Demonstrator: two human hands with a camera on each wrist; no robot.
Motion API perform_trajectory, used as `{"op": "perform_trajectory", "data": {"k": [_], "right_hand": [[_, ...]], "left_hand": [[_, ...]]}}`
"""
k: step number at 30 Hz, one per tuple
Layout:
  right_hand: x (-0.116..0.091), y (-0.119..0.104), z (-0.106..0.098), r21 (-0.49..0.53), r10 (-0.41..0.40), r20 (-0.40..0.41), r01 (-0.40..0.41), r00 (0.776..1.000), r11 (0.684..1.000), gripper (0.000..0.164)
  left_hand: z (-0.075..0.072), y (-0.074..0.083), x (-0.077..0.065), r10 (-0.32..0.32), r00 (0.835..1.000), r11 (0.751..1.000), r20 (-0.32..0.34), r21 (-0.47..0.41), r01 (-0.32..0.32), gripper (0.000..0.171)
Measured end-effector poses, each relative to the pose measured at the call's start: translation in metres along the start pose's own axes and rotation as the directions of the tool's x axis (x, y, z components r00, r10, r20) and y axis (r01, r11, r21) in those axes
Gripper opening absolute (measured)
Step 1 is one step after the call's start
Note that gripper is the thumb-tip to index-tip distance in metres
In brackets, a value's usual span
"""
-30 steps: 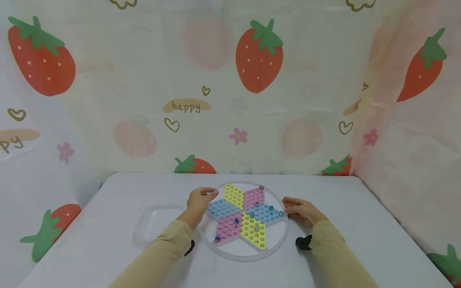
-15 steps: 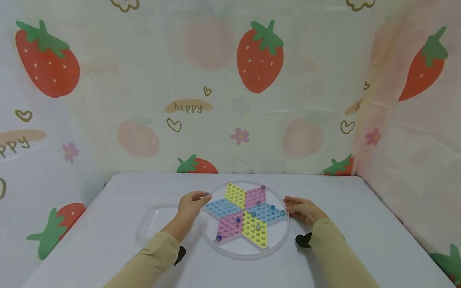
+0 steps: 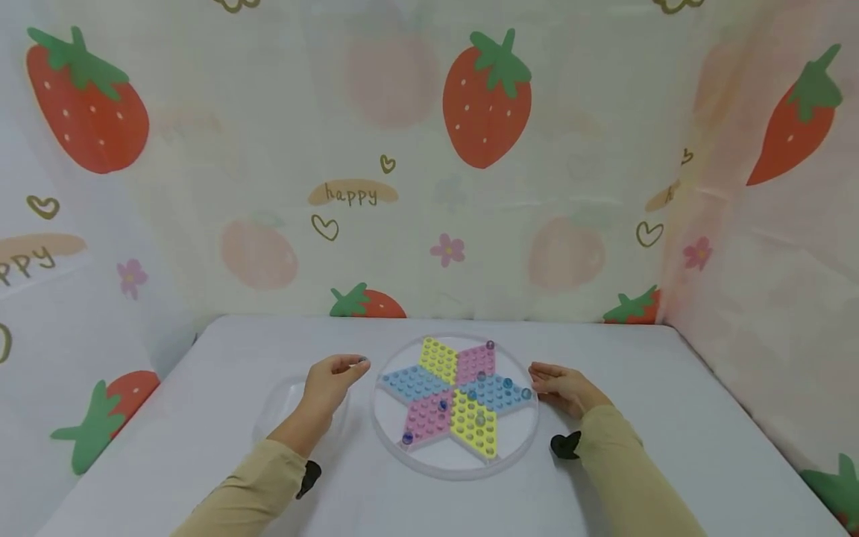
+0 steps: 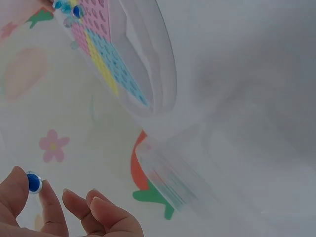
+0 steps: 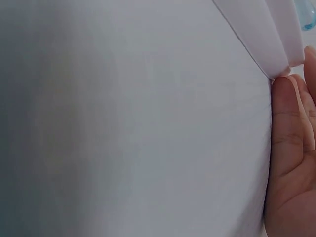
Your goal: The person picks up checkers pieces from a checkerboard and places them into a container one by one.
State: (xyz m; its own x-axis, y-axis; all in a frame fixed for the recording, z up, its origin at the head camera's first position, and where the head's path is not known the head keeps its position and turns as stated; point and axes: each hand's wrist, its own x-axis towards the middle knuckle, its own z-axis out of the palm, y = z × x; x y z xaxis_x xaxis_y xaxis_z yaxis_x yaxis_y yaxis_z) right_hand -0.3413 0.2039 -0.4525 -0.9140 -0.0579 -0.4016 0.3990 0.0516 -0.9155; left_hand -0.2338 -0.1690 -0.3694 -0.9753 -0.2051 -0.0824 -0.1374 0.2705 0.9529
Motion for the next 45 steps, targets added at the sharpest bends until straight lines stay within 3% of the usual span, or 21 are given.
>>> {"op": "perform_trajectory", "data": {"k": [19, 29, 36, 45], "right_hand": [[-0.003, -0.001, -0.001, 0.041, -0.003, 0.011, 0.003, 1.0, 0.999, 0.063], [-0.001, 0.0, -0.002, 0.056, -0.006, 0.024, 0.005, 1.0, 0.998, 0.063], [-0.003, 0.002, -0.002, 0.075, -0.021, 0.035, 0.019, 0.999, 0.997, 0.064], [-0.004, 0.001, -0.002, 0.075, -0.013, 0.036, 0.01, 0.999, 0.997, 0.064]], "left_hand": [[-0.033, -0.015, 0.004, -0.01, 0.999, 0.999, -0.031, 0.03, 0.011, 0.045], [-0.048, -0.032, 0.012, -0.007, 0.997, 0.994, -0.081, 0.11, 0.016, 0.042], [-0.059, -0.044, 0.022, 0.004, 0.998, 0.987, -0.058, 0.159, 0.005, 0.043], [-0.063, -0.047, 0.031, -0.042, 0.999, 0.984, -0.008, 0.176, 0.042, 0.042]]}}
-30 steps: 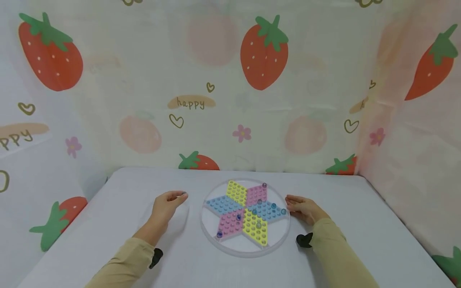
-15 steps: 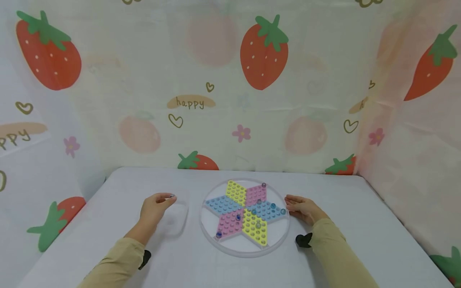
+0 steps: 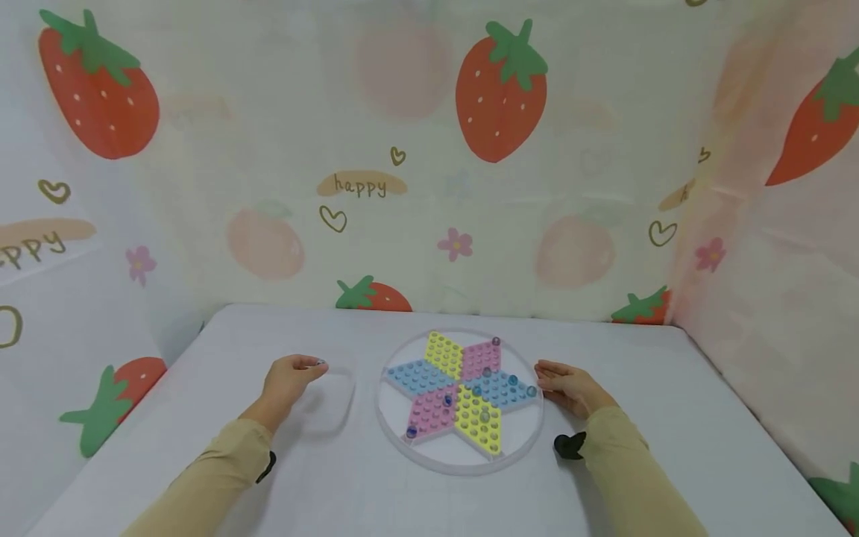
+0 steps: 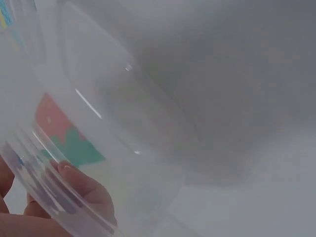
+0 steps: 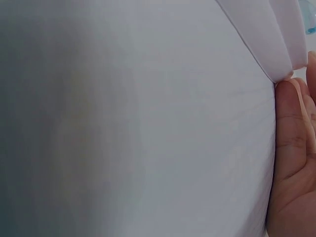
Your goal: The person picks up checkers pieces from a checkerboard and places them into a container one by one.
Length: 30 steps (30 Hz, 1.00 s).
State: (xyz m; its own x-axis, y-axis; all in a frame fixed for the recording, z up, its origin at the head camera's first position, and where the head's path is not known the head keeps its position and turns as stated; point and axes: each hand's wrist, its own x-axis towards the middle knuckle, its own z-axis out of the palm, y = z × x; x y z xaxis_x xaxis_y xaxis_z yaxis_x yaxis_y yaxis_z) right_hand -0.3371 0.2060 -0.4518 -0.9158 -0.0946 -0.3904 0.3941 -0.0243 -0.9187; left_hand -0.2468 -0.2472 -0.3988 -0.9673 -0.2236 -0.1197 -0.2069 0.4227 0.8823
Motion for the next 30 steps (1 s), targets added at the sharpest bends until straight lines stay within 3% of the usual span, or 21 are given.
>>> {"op": "perform_trajectory", "data": {"k": [6, 17, 24, 30], "right_hand": [[0.001, -0.001, 0.001, 0.001, 0.003, 0.007, -0.003, 1.0, 1.0, 0.065], [0.0, -0.002, -0.001, -0.001, 0.012, -0.009, -0.012, 1.0, 1.0, 0.065], [0.001, -0.002, 0.0, 0.012, 0.023, -0.019, -0.023, 1.0, 1.0, 0.064], [0.002, 0.0, 0.001, 0.009, 0.022, -0.021, -0.021, 1.0, 1.0, 0.063]], "left_hand": [[0.001, 0.002, 0.007, -0.041, 0.998, 0.999, 0.049, 0.002, 0.041, 0.042], [0.007, -0.004, 0.019, -0.031, 0.99, 0.997, 0.135, 0.07, 0.022, 0.041], [0.009, -0.014, 0.029, -0.111, 0.983, 0.992, 0.148, 0.078, 0.101, 0.04], [0.011, -0.024, 0.039, -0.159, 0.98, 0.98, 0.123, 0.14, 0.142, 0.035]]}}
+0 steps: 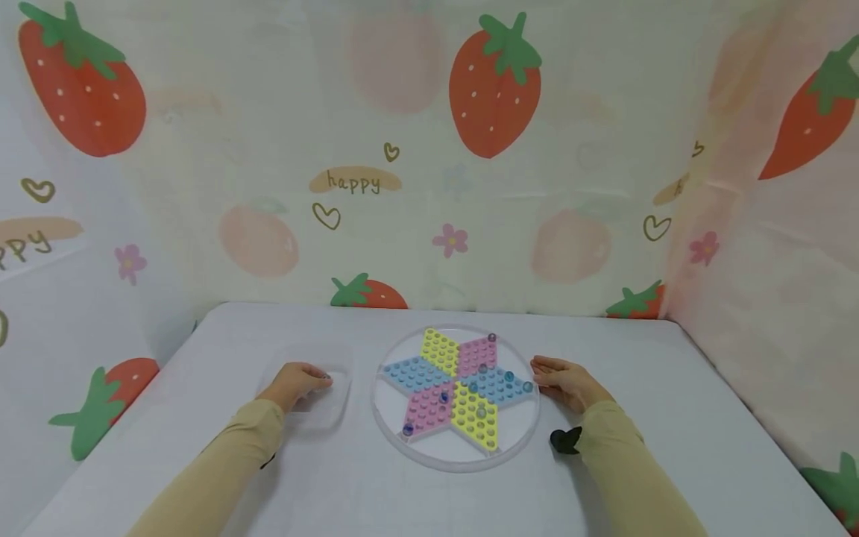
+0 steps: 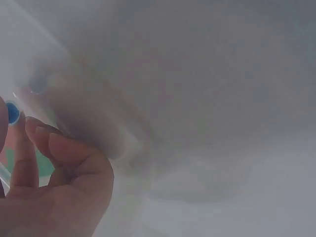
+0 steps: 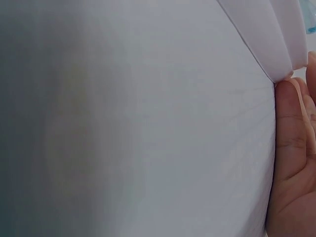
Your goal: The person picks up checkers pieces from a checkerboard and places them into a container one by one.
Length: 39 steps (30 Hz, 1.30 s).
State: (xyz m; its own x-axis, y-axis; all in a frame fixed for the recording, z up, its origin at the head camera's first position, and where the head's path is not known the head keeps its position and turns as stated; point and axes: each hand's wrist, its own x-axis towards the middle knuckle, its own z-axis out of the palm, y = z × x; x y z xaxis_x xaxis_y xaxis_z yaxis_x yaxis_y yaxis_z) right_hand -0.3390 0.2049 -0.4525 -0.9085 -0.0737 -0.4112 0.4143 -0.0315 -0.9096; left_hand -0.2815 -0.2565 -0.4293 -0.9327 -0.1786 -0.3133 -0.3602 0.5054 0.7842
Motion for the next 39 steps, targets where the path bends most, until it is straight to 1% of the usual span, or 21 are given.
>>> {"op": "perform_trajectory", "data": {"k": [4, 8, 11, 15, 18, 23, 27, 31, 34, 39], "right_hand": [[-0.001, 0.0, 0.001, -0.018, -0.013, 0.011, 0.013, 1.0, 1.0, 0.063], [-0.001, 0.0, 0.001, -0.019, -0.017, 0.009, 0.018, 1.0, 1.0, 0.063], [0.0, 0.001, 0.002, -0.028, -0.015, -0.003, 0.014, 1.0, 0.999, 0.062], [-0.002, 0.002, 0.005, -0.039, -0.014, 0.001, 0.014, 1.0, 0.999, 0.062], [-0.002, 0.002, 0.006, -0.035, -0.018, 0.016, 0.018, 1.0, 0.999, 0.063], [-0.003, 0.001, 0.003, -0.035, -0.027, 0.016, 0.027, 1.0, 0.999, 0.062], [-0.004, -0.001, 0.0, -0.01, -0.029, 0.014, 0.029, 0.999, 1.0, 0.063], [-0.003, -0.002, -0.002, 0.004, -0.026, 0.008, 0.026, 1.0, 1.0, 0.064], [-0.003, -0.001, -0.002, -0.021, -0.03, 0.013, 0.03, 0.999, 0.999, 0.064], [-0.001, 0.0, 0.001, -0.044, -0.023, 0.0, 0.023, 1.0, 0.999, 0.062]], "left_hand": [[0.0, -0.002, 0.002, -0.011, 1.0, 1.0, -0.008, 0.015, 0.011, 0.03], [0.0, -0.002, 0.0, -0.012, 1.0, 1.0, -0.008, 0.025, 0.012, 0.028], [0.0, -0.004, -0.002, -0.003, 1.0, 1.0, 0.002, 0.015, 0.003, 0.029], [-0.004, -0.007, -0.006, 0.012, 1.0, 1.0, 0.004, -0.011, -0.012, 0.034], [-0.007, -0.005, -0.009, 0.023, 1.0, 0.999, 0.011, -0.041, -0.022, 0.038], [-0.015, 0.008, -0.018, 0.062, 0.997, 0.996, 0.04, -0.068, -0.059, 0.045], [-0.021, 0.016, -0.026, 0.06, 0.998, 0.995, 0.033, -0.082, -0.057, 0.046], [-0.026, 0.02, -0.035, 0.075, 0.997, 0.995, 0.029, -0.074, -0.073, 0.047], [-0.029, 0.022, -0.044, 0.099, 0.995, 0.993, 0.024, -0.071, -0.097, 0.048], [-0.032, 0.022, -0.056, 0.142, 0.99, 0.986, 0.011, -0.086, -0.14, 0.048]]}}
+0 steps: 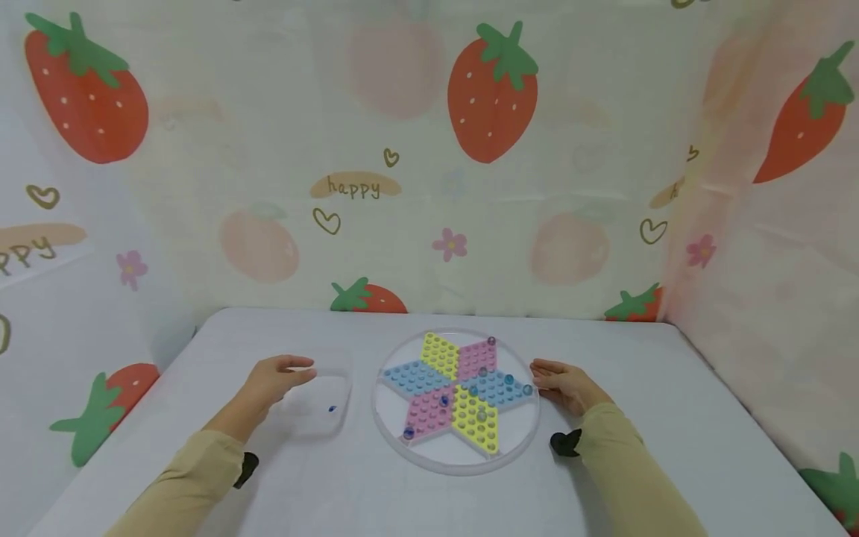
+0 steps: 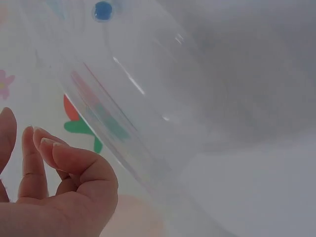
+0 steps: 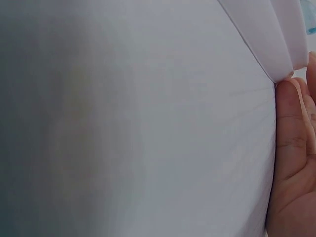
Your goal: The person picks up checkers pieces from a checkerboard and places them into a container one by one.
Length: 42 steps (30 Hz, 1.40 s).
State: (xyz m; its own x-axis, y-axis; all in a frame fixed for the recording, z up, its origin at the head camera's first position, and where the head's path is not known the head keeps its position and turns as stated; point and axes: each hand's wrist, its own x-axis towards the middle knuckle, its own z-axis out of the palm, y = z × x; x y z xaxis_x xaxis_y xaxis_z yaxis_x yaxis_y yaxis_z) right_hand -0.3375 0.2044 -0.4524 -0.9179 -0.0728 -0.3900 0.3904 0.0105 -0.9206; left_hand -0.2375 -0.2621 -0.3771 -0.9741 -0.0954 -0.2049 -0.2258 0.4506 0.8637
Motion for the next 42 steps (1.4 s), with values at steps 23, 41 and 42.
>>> {"op": "perform_trajectory", "data": {"k": [23, 41, 42], "right_hand": [[0.002, 0.0, 0.001, 0.032, 0.02, -0.015, -0.019, 1.0, 0.999, 0.061], [0.001, -0.001, 0.0, 0.06, 0.028, -0.017, -0.027, 0.999, 0.998, 0.061], [0.001, -0.002, 0.0, 0.062, 0.028, -0.015, -0.027, 1.0, 0.998, 0.061]], "left_hand": [[0.025, 0.013, -0.027, 0.073, 0.997, 0.997, 0.024, -0.04, -0.072, 0.046], [0.055, 0.019, -0.028, 0.117, 0.992, 0.992, 0.041, -0.062, -0.114, 0.039], [0.057, 0.02, -0.028, 0.121, 0.992, 0.991, 0.042, -0.063, -0.118, 0.038]]}}
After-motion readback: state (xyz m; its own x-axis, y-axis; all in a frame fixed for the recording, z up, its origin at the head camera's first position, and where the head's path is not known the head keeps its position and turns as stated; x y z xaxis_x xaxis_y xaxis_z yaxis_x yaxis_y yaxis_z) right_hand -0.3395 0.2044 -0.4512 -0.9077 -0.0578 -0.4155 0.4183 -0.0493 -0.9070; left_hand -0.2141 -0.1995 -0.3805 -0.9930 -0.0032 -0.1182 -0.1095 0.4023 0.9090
